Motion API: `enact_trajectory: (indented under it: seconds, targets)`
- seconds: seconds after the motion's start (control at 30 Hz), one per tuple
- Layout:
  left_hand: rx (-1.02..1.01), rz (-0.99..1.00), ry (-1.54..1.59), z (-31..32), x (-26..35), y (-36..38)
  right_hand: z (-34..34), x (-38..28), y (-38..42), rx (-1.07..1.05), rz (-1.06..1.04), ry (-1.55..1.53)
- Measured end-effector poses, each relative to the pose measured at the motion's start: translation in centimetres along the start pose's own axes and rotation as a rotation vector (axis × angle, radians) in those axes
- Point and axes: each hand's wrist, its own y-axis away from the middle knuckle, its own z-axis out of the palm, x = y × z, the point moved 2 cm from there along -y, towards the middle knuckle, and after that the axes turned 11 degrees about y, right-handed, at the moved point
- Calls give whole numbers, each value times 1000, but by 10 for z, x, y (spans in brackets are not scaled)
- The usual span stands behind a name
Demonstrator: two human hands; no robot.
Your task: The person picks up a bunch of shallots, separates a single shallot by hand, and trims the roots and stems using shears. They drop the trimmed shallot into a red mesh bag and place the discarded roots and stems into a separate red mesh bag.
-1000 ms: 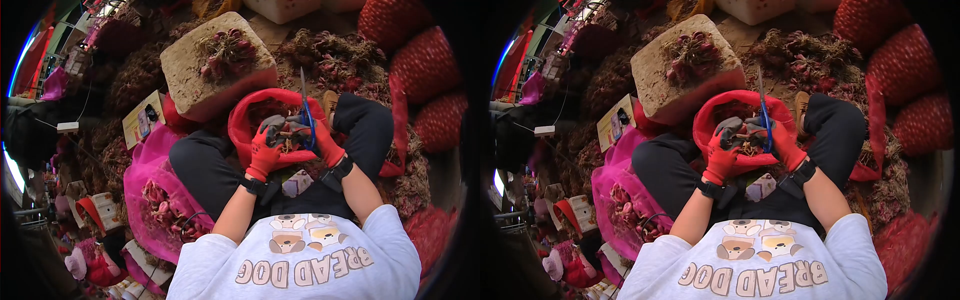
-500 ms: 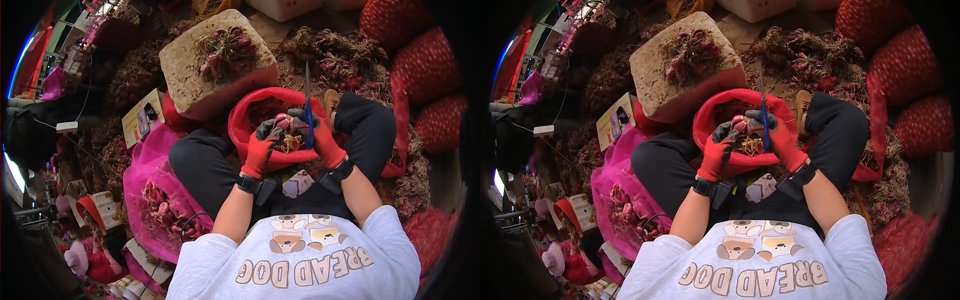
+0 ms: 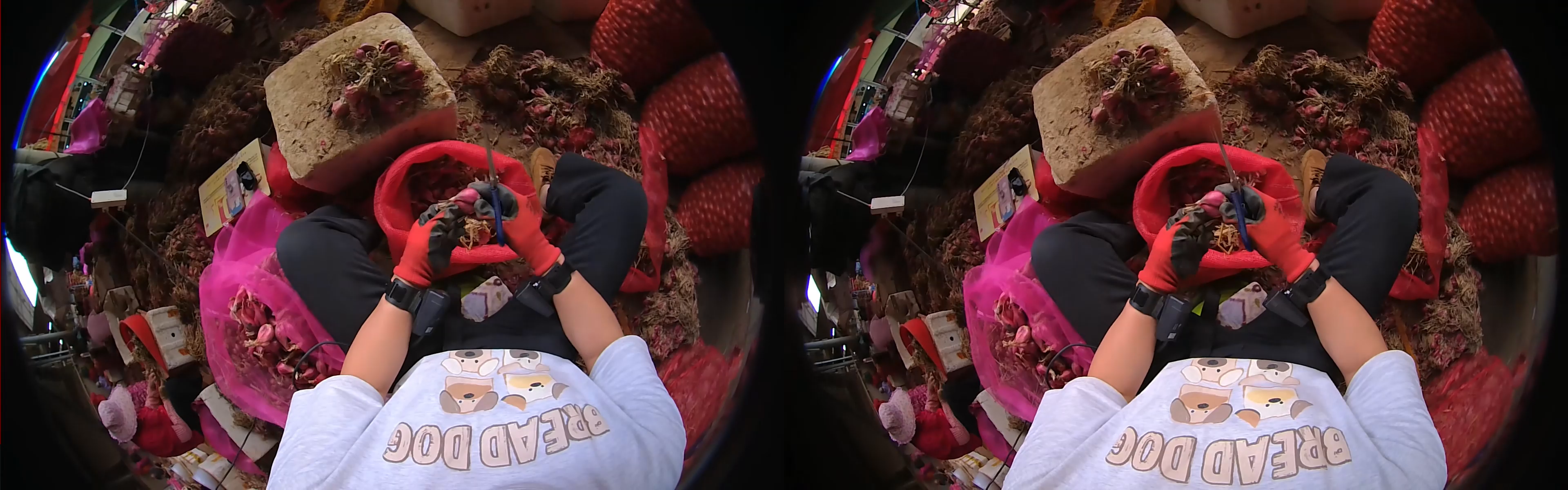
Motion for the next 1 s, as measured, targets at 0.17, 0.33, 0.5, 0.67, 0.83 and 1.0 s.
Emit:
enact_trajectory:
  seconds: [0.17,0.33,0.5,0.67,0.83,1.0]
  targets:
    - [128,-175,580,-3,33,-16,-3,15,5,-69,145,-176]
    - [226,-700,1044,10,-11,6,-18,32,6,-41,430,-554]
    - [371,-628,328,20,-49,18,-23,34,1,-68,431,-583]
    - [177,-537,850,11,6,-13,-23,41,8,-88,456,-515]
    - [142,-521,976,18,-9,-6,-15,26,9,-150,443,-434]
    - [222,-808,900,10,-17,1,-21,43,0,-33,373,-265]
